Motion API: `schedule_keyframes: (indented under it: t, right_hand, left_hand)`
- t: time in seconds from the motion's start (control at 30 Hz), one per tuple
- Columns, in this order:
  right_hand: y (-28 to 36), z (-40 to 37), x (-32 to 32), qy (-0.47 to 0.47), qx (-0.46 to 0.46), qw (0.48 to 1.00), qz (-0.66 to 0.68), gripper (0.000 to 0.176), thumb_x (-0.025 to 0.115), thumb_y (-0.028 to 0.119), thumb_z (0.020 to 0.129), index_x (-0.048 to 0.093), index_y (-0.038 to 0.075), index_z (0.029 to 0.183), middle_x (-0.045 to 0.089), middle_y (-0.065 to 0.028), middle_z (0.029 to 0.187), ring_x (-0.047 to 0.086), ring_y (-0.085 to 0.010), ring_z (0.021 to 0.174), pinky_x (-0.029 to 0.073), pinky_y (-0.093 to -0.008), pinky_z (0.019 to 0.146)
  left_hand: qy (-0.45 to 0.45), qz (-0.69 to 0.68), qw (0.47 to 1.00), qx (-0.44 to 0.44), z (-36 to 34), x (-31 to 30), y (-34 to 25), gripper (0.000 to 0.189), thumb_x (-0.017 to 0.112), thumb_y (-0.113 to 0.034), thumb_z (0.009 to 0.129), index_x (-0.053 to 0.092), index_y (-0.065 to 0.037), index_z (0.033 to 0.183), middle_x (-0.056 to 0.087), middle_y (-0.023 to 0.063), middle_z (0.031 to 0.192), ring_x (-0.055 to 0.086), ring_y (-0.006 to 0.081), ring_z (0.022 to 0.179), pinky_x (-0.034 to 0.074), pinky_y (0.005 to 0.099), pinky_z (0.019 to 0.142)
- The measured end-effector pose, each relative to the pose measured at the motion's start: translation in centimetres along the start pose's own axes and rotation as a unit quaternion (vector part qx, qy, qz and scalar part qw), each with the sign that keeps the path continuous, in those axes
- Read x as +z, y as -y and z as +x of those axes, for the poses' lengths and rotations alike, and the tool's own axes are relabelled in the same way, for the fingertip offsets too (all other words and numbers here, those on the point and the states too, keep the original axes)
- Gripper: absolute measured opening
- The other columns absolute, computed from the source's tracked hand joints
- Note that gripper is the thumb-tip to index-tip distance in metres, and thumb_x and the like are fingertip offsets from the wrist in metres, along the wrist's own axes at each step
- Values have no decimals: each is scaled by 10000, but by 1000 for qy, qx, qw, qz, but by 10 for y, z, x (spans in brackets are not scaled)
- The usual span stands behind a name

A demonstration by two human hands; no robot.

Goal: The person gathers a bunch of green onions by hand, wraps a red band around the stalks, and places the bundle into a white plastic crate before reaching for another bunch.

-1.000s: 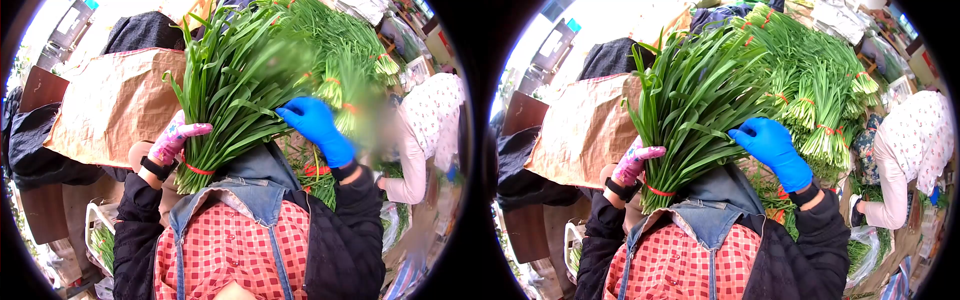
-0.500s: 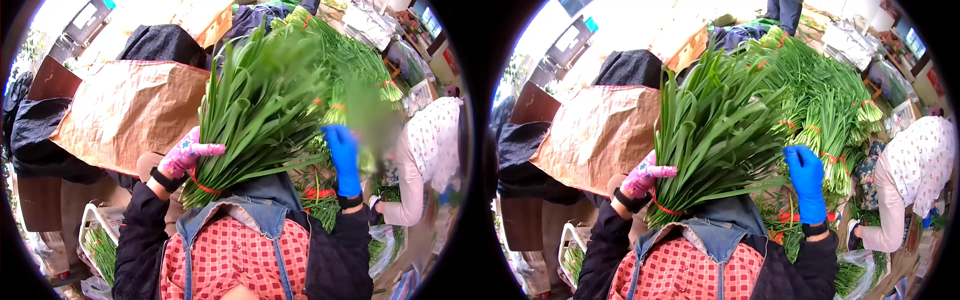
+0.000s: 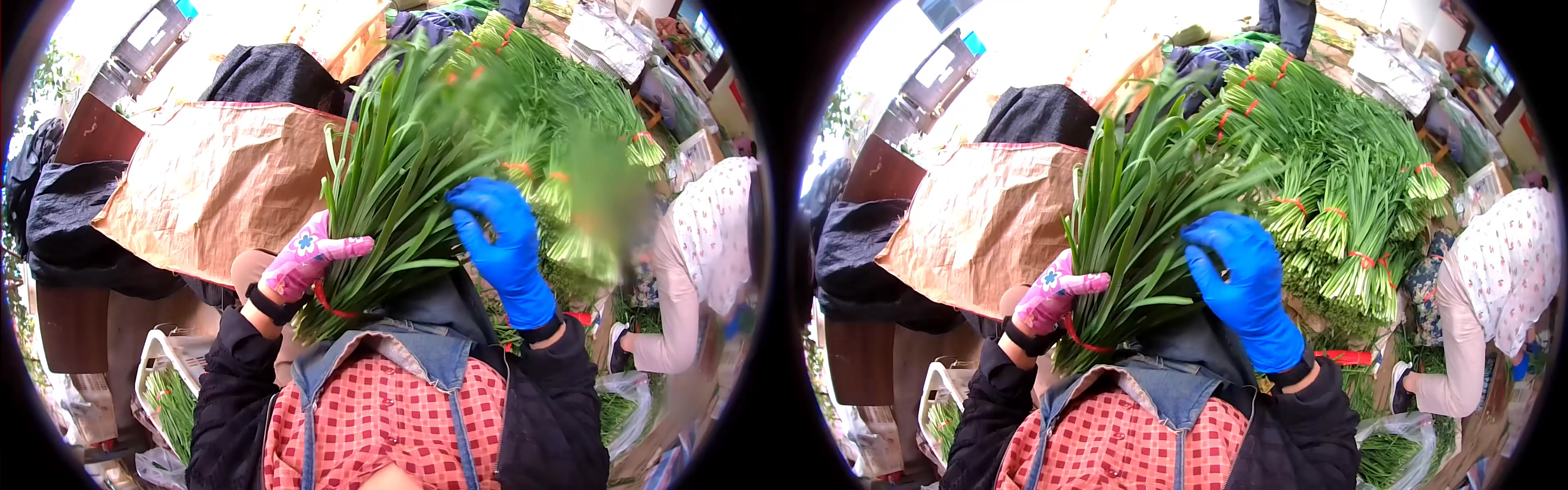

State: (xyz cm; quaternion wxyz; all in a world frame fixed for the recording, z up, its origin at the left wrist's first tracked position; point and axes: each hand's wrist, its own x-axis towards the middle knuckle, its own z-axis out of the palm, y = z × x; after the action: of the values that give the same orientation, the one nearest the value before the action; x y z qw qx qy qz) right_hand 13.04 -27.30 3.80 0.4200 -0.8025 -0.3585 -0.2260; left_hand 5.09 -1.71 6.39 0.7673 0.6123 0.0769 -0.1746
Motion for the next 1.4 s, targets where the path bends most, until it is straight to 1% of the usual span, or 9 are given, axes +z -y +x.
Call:
schedule_keyframes:
  t: [0.37,0.57,0.87,0.93,1.03,1.17,1.23,1.27,1.4]
  right_hand:
    - [21,33,23,27,246,963,110,214,755,211,860,685,18,920,655,-28,717,587,-128,610,479,-263,575]
    - [21,14,26,-21,444,765,466,170,667,218,928,678,51,959,627,16,698,549,-60,515,345,-198,449]
    - [17,-5,37,-76,480,604,632,111,564,128,952,608,32,986,616,-31,718,467,-72,494,318,-214,427]
    - [21,-2,44,-214,567,563,562,147,559,134,957,614,17,1028,565,-13,669,392,-66,447,280,-219,405]
    - [-28,-22,22,-91,400,494,767,178,557,147,965,624,9,1054,563,-7,655,351,-65,412,262,-221,387]
    - [-26,-32,-39,-21,461,809,364,215,552,191,978,667,16,1027,635,-17,692,475,-65,432,319,-214,381]
    - [-49,-60,-58,142,452,860,192,241,555,217,967,684,26,1035,694,-74,766,623,-154,550,466,-254,481]
    - [-53,-72,-69,304,231,901,-207,247,591,237,941,699,53,1065,714,-121,868,697,-270,762,548,-334,665]
    - [15,-22,-70,12,13,985,-171,294,648,262,896,698,95,1132,698,-93,1034,663,-296,945,515,-401,829]
  left_hand:
    - [-22,72,997,31,-5,15,-7,487,751,-114,822,566,-11,1261,643,37,1131,586,123,1020,454,280,936]
    - [-18,46,999,12,-6,-5,-1,508,721,-119,830,537,-7,1290,631,46,1149,585,137,1035,465,287,925]
    - [-3,54,998,29,-2,1,-1,615,747,-181,785,527,11,1327,632,65,1190,575,141,1069,436,296,971]
    - [6,45,998,32,-2,4,-3,561,754,-149,780,559,12,1281,643,52,1167,585,123,1032,451,290,950]
    - [9,50,999,17,-2,4,-3,588,763,-99,769,544,7,1304,642,49,1178,586,123,1047,448,287,958]
    - [-14,42,998,52,-5,2,-8,660,786,-31,752,509,-9,1350,630,42,1225,571,126,1117,431,287,996]
    - [-11,80,993,84,-5,2,-14,693,801,-15,743,499,-23,1366,623,31,1238,568,127,1127,422,292,1014]
    - [0,76,994,78,-4,2,-14,751,805,10,736,461,-36,1402,592,25,1283,538,126,1170,400,295,1039]
    - [28,91,992,84,3,14,-9,838,820,20,726,399,-46,1448,531,26,1349,464,128,1251,361,300,1077]
